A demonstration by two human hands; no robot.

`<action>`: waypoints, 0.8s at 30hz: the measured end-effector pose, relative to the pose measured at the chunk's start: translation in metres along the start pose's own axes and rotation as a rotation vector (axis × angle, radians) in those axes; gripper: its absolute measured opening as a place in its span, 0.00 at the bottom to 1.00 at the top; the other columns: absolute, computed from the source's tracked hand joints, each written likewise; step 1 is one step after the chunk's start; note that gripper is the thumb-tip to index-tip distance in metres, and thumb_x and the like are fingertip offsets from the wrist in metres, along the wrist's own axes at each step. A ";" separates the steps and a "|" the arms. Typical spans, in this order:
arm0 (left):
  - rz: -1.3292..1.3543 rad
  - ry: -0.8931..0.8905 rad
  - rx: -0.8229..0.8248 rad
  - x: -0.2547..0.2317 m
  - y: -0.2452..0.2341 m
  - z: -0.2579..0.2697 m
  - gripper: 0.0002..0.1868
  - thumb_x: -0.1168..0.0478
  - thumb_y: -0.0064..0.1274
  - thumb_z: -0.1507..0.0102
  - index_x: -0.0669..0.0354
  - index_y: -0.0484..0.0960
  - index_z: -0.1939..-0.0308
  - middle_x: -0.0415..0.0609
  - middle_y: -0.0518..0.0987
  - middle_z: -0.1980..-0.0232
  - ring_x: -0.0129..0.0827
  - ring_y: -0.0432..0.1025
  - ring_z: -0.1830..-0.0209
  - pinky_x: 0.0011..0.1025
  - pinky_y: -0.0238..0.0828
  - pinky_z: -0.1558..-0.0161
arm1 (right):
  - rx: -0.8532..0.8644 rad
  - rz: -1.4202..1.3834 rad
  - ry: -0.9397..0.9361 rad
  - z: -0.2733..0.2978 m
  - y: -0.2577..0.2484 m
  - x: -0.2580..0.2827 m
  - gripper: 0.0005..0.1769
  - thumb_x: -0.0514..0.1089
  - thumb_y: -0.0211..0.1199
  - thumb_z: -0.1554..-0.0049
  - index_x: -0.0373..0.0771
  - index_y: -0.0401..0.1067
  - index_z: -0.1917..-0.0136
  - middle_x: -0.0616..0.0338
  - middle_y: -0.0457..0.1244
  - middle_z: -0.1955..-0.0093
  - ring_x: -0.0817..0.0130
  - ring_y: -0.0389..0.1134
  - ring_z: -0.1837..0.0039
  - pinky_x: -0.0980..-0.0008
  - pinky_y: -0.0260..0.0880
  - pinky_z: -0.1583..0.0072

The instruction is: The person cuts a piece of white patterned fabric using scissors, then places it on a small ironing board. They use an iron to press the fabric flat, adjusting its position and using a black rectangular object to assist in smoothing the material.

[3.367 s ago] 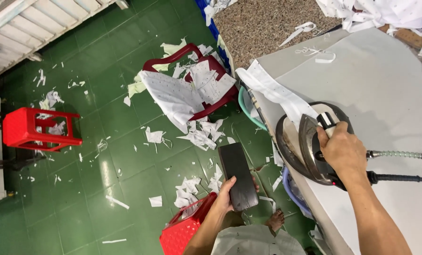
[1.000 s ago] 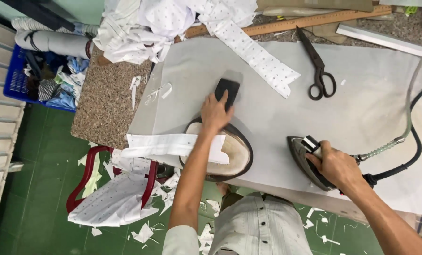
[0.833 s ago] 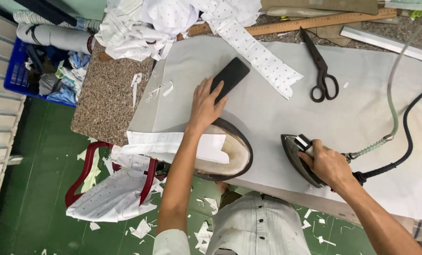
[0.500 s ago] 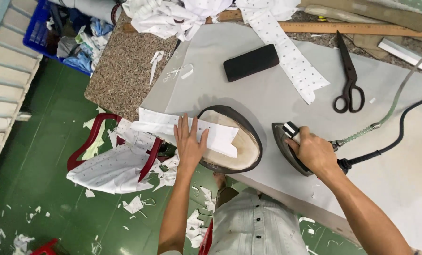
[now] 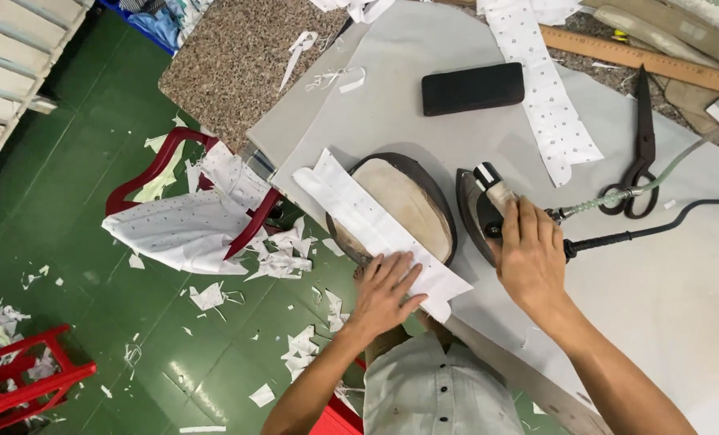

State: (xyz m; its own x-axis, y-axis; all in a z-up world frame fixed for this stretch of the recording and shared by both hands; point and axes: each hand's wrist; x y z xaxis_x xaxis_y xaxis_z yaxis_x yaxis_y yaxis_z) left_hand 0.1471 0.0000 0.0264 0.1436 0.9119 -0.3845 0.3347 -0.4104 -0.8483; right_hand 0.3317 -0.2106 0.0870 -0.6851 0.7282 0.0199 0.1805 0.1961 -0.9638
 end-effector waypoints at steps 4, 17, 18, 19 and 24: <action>-0.091 -0.066 -0.137 0.057 -0.018 -0.024 0.25 0.47 0.58 0.36 0.52 0.79 0.37 0.54 0.74 0.32 0.45 0.68 0.33 0.50 0.58 0.30 | 0.076 0.008 -0.006 0.033 -0.006 -0.005 0.44 0.47 0.70 0.51 0.28 0.63 0.25 0.34 0.57 0.25 0.41 0.55 0.24 0.48 0.49 0.26; -0.122 -0.172 0.041 0.051 -0.006 -0.025 0.46 0.35 0.50 0.36 0.63 0.63 0.25 0.66 0.54 0.20 0.56 0.45 0.18 0.56 0.31 0.23 | -0.157 -0.032 -0.181 0.020 0.014 0.033 0.25 0.45 0.63 0.46 0.39 0.73 0.35 0.40 0.60 0.30 0.41 0.57 0.26 0.46 0.57 0.29; -0.110 -0.153 0.031 0.052 -0.004 -0.022 0.46 0.34 0.50 0.36 0.62 0.62 0.24 0.65 0.53 0.19 0.54 0.44 0.17 0.55 0.30 0.22 | -0.162 -0.205 -0.259 0.015 0.017 0.047 0.20 0.43 0.54 0.40 0.43 0.72 0.36 0.44 0.60 0.32 0.44 0.58 0.27 0.45 0.58 0.30; -0.111 -0.154 0.030 0.052 -0.005 -0.022 0.46 0.34 0.50 0.36 0.62 0.62 0.24 0.65 0.53 0.19 0.54 0.44 0.17 0.55 0.30 0.22 | -0.162 -0.207 -0.261 0.000 0.024 0.060 0.20 0.43 0.54 0.40 0.43 0.72 0.36 0.44 0.60 0.32 0.44 0.58 0.27 0.45 0.58 0.30; -0.102 -0.162 0.038 0.054 -0.002 -0.020 0.49 0.33 0.49 0.36 0.66 0.58 0.24 0.65 0.54 0.20 0.52 0.45 0.18 0.53 0.30 0.21 | 0.002 -0.504 -0.168 -0.054 0.070 0.090 0.11 0.47 0.56 0.37 0.48 0.80 0.50 0.53 0.58 0.39 0.52 0.58 0.38 0.55 0.61 0.41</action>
State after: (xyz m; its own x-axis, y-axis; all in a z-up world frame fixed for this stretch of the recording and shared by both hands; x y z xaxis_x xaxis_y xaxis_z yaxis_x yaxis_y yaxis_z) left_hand 0.1730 0.0506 0.0147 -0.0419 0.9370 -0.3467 0.3044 -0.3186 -0.8977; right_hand 0.3202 -0.0959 0.0357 -0.7902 0.4289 0.4378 -0.2013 0.4930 -0.8464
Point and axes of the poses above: each hand's wrist, its own z-axis away from the middle knuckle, its own y-axis out of the palm, x = y × z
